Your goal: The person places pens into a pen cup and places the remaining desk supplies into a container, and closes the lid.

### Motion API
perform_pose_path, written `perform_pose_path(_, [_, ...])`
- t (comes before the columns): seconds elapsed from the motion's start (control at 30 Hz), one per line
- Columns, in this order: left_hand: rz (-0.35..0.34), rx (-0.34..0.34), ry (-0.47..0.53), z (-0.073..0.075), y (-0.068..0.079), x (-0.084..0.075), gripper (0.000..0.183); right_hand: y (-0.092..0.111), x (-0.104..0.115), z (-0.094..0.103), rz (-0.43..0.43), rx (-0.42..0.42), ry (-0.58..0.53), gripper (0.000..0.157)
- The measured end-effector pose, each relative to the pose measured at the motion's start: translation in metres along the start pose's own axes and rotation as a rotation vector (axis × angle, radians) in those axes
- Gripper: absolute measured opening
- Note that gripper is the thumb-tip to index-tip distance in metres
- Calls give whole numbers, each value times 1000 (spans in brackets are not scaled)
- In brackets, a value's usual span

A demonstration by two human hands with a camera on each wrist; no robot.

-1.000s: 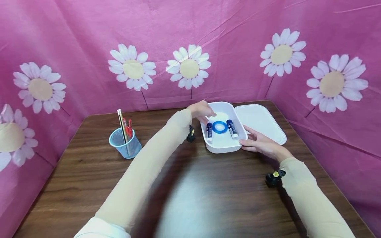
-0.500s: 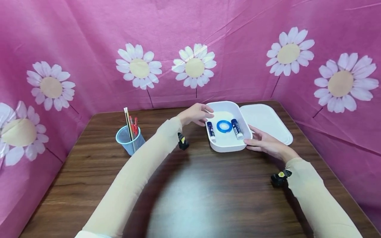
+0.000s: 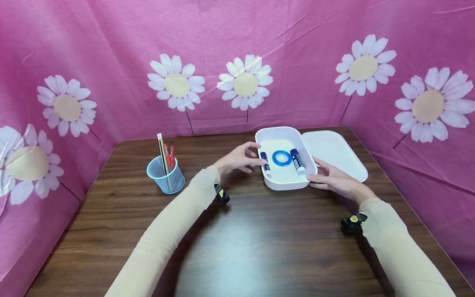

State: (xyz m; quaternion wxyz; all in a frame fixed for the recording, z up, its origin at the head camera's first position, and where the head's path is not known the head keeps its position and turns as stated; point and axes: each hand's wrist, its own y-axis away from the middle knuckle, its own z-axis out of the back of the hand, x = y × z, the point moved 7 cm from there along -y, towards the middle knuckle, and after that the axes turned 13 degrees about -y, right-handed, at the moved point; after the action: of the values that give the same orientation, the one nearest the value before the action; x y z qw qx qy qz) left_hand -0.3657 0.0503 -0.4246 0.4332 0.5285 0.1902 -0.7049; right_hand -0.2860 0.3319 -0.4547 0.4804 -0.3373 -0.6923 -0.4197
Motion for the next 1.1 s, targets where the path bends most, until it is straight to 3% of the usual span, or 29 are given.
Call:
perform_pose_path(0.13, [-13,11,37,-7,0,2,77,1,-1,0,5,6,-2,88])
perform_pose_path(0.33, [23,58,126,-14,2,5,77,2,-1,-1,18,10,-3,87])
perform_pose_path(0.67, [42,70,160,-18,4,0,78,5,1,-2,25,9,-5,87])
perform_pose_path(0.93, [55,66,194,-17,-2,5,80,2,3,-3,-9,-2,0,88])
perform_pose_path(1.1, [62,63,184,-17,-3,4,79,9,12,0,-27,-91,166,91])
